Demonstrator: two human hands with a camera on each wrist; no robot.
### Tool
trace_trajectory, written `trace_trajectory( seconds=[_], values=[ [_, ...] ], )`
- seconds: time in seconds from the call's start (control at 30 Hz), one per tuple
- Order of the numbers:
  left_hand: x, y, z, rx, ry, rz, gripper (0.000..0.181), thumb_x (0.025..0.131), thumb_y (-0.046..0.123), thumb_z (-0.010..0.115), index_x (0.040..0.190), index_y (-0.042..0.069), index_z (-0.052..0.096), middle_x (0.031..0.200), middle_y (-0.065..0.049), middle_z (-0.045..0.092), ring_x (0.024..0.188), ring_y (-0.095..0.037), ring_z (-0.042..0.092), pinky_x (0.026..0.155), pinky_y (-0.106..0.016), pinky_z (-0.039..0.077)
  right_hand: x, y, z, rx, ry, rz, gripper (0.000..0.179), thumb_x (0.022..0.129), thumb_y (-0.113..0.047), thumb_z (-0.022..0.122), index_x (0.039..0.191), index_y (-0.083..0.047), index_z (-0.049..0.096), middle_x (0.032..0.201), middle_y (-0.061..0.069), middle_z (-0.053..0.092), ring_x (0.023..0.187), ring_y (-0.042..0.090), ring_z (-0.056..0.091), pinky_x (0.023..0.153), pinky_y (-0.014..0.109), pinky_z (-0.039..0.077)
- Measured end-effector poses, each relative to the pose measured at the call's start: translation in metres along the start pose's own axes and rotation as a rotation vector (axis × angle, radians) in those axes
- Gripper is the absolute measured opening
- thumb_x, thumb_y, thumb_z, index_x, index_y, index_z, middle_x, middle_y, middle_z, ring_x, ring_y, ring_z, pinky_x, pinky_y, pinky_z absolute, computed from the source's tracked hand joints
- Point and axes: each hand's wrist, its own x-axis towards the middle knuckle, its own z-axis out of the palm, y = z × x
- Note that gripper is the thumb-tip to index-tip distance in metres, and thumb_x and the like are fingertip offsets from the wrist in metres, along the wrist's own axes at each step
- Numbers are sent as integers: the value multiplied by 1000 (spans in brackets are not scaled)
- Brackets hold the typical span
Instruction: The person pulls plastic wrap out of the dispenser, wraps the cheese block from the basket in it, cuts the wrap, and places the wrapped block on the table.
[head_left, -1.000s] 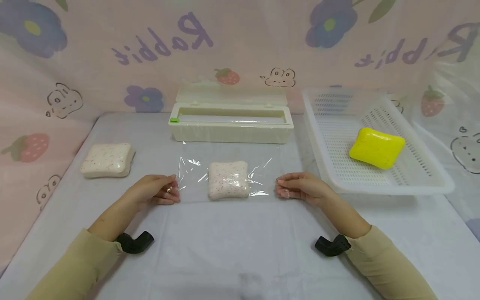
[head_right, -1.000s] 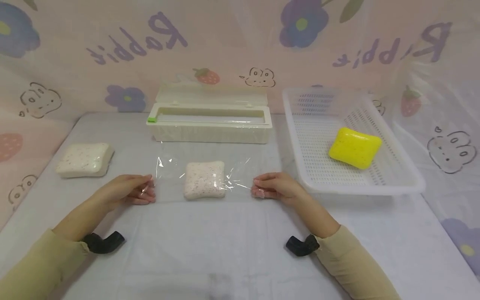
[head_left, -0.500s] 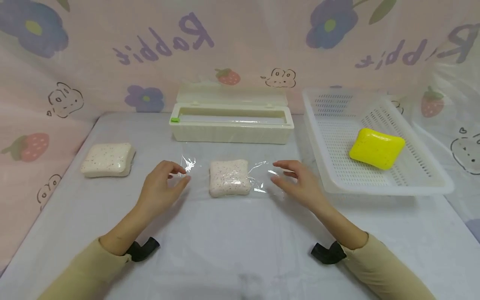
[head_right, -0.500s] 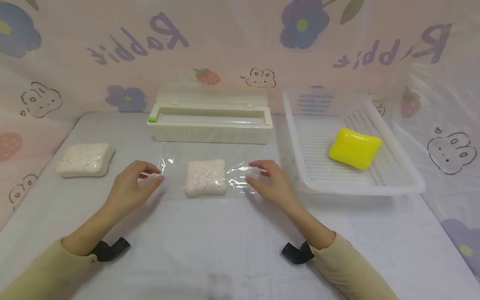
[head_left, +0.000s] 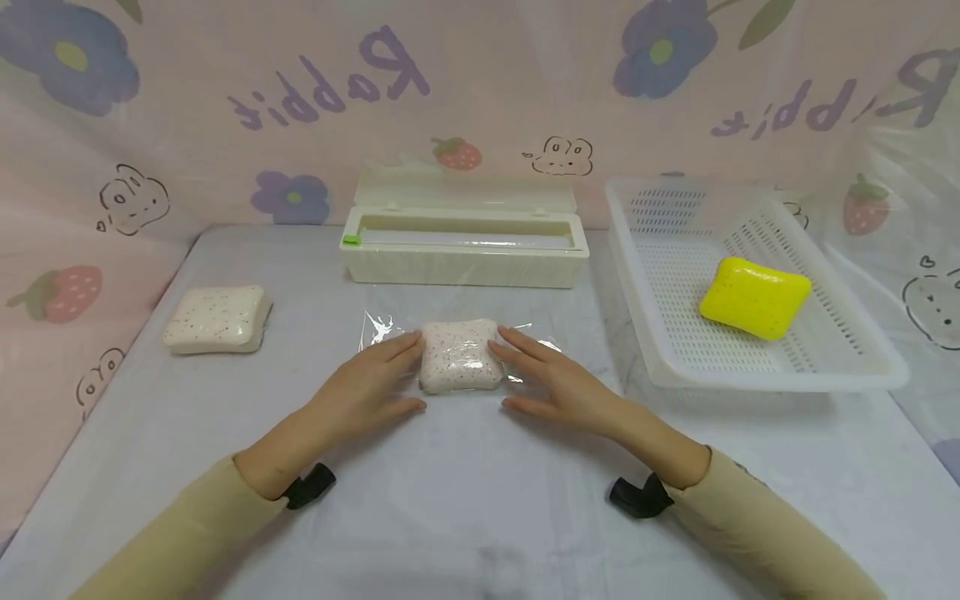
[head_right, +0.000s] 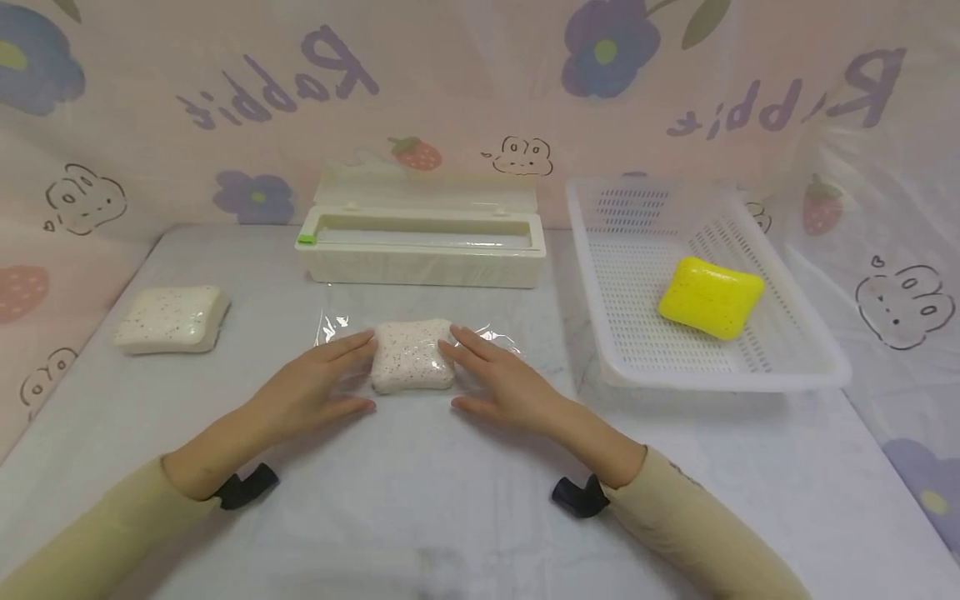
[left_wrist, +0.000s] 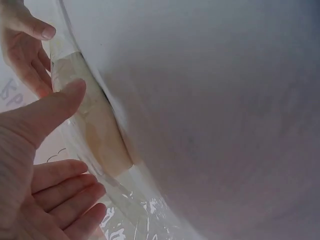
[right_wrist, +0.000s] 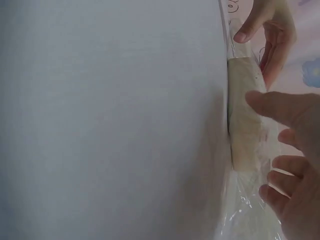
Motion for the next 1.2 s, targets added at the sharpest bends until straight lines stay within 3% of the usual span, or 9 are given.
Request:
trace_trajectory(
  seconds=[0.2, 0.47, 0.83, 1.07, 1.2],
  values=[
    [6, 3, 1, 52, -11, 3, 71, 80, 24, 77, 136, -8, 47, 143, -22, 46, 130, -37, 46, 108, -48, 38, 9, 1, 3, -77, -30, 3, 64, 87, -27, 71, 143, -14, 45, 153, 10, 35, 136, 30, 41, 107, 46, 39],
    [15, 3, 2, 59, -10, 18, 57, 85, 19, 72, 130, -8, 53, 136, -22, 53, 125, -36, 51, 105, -47, 41, 22, 1, 3, -62, -10, 23, 52, 86, -24, 72, 135, -14, 56, 143, 12, 49, 130, 30, 49, 105, 46, 42],
    [21, -9, -3, -130, 7, 31, 50, 90, 18, 66, 130, -8, 52, 133, -23, 55, 124, -39, 52, 103, -51, 41, 31, 12, -4, 125, 13, -11, 44, 92, -17, 64, 134, -7, 54, 136, 12, 56, 130, 27, 50, 108, 42, 39],
    [32, -20, -12, -318, -79, -97, 51, 99, 30, 52, 139, -1, 45, 141, -20, 49, 134, -37, 41, 110, -53, 34, 45, 17, -15, 223, 31, 69, 37, 98, -19, 55, 133, -6, 53, 132, 11, 60, 122, 28, 56, 104, 45, 43],
    [41, -25, -14, -362, -71, -133, 49, 101, 33, 47, 138, -1, 48, 139, -18, 51, 131, -37, 46, 107, -52, 38, 54, 23, -17, 268, 51, 126, 33, 100, -19, 52, 129, -5, 55, 127, 12, 63, 116, 30, 61, 98, 43, 49]
  ],
)
